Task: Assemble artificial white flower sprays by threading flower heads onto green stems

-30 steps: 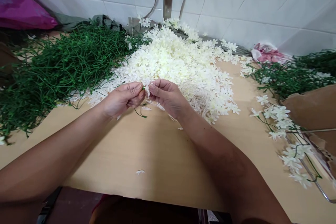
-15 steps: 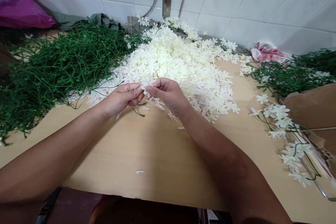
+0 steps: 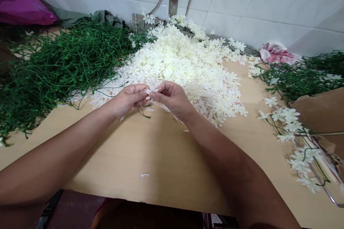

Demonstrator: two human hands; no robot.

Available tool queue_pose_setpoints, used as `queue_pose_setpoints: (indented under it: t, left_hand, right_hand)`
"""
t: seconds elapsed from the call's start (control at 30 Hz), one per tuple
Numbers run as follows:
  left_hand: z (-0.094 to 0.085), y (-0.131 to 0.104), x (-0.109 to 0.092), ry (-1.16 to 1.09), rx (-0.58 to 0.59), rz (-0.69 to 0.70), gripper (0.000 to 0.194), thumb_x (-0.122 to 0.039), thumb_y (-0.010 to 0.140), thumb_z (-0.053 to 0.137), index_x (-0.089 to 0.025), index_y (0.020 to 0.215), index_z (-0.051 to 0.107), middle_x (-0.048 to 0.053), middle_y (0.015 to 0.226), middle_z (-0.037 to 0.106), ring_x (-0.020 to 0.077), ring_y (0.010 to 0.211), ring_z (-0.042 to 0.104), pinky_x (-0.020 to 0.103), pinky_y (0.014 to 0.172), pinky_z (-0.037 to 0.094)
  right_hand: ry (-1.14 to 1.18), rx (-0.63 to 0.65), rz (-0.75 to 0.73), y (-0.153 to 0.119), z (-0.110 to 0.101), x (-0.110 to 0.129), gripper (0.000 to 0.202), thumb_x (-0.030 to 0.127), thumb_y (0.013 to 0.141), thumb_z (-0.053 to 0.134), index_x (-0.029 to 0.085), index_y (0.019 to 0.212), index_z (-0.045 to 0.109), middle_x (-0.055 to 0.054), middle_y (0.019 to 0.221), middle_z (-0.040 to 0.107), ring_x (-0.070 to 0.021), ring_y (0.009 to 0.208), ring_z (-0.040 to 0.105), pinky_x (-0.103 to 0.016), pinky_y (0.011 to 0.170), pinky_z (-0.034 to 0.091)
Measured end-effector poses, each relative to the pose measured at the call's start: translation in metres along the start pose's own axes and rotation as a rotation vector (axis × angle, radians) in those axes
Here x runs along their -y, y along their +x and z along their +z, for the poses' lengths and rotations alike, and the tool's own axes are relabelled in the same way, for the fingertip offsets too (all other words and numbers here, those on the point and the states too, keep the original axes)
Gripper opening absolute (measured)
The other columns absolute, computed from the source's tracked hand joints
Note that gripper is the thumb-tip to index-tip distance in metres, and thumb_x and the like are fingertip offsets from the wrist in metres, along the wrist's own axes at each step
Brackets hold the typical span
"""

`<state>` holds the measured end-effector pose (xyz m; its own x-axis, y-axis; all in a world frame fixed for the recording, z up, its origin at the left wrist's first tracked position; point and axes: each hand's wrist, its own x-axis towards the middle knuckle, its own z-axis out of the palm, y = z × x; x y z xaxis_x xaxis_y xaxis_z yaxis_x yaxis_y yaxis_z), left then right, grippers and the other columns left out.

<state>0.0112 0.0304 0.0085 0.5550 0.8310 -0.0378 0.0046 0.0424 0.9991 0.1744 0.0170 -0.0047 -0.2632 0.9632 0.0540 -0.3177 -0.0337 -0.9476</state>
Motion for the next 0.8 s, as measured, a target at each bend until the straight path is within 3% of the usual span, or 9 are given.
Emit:
queue_pose_setpoints:
  t: [0.17, 0.3, 0.57, 0.8]
  left_hand:
    - [0.0, 0.0, 0.0, 0.045, 0.013, 0.029, 0.051, -0.06, 0.066, 0.068, -0.017, 0.054, 0.043, -0.006, 0.049, 0.035, 0.0039, 0.044, 0.025, 0.021, 0.043, 0.017]
    - [-0.002, 0.001, 0.006, 0.109, 0.032, 0.038, 0.045, -0.05, 0.074, 0.064, -0.016, 0.054, 0.043, -0.005, 0.051, 0.036, 0.004, 0.045, 0.027, 0.021, 0.043, 0.018]
    - [0.001, 0.004, 0.013, 0.035, 0.005, -0.042, 0.034, -0.041, 0.072, 0.062, -0.017, 0.057, 0.043, -0.007, 0.049, 0.033, 0.0039, 0.045, 0.025, 0.02, 0.045, 0.016]
    - [0.006, 0.002, 0.019, 0.085, -0.026, -0.006, 0.03, -0.038, 0.076, 0.056, -0.017, 0.058, 0.043, -0.005, 0.055, 0.037, 0.0053, 0.051, 0.03, 0.021, 0.05, 0.023]
  right_hand:
    - [0.088, 0.06, 0.04, 0.001, -0.003, -0.009, 0.029, 0.028, 0.056, 0.086, 0.018, 0.061, 0.059, 0.007, 0.056, 0.063, -0.0037, 0.055, 0.056, -0.019, 0.061, 0.046]
    - [0.059, 0.058, 0.064, 0.001, -0.006, -0.015, 0.03, 0.033, 0.059, 0.084, 0.017, 0.061, 0.058, 0.006, 0.057, 0.061, -0.0057, 0.056, 0.056, -0.023, 0.064, 0.046]
    - [0.067, 0.072, 0.024, 0.003, -0.008, -0.02, 0.031, 0.029, 0.059, 0.084, 0.017, 0.062, 0.056, 0.006, 0.058, 0.062, -0.0046, 0.056, 0.056, -0.019, 0.058, 0.045]
    - [-0.018, 0.075, -0.009, 0.003, -0.007, -0.015, 0.035, 0.028, 0.054, 0.086, 0.016, 0.061, 0.054, 0.006, 0.059, 0.06, -0.0034, 0.055, 0.053, -0.018, 0.055, 0.043]
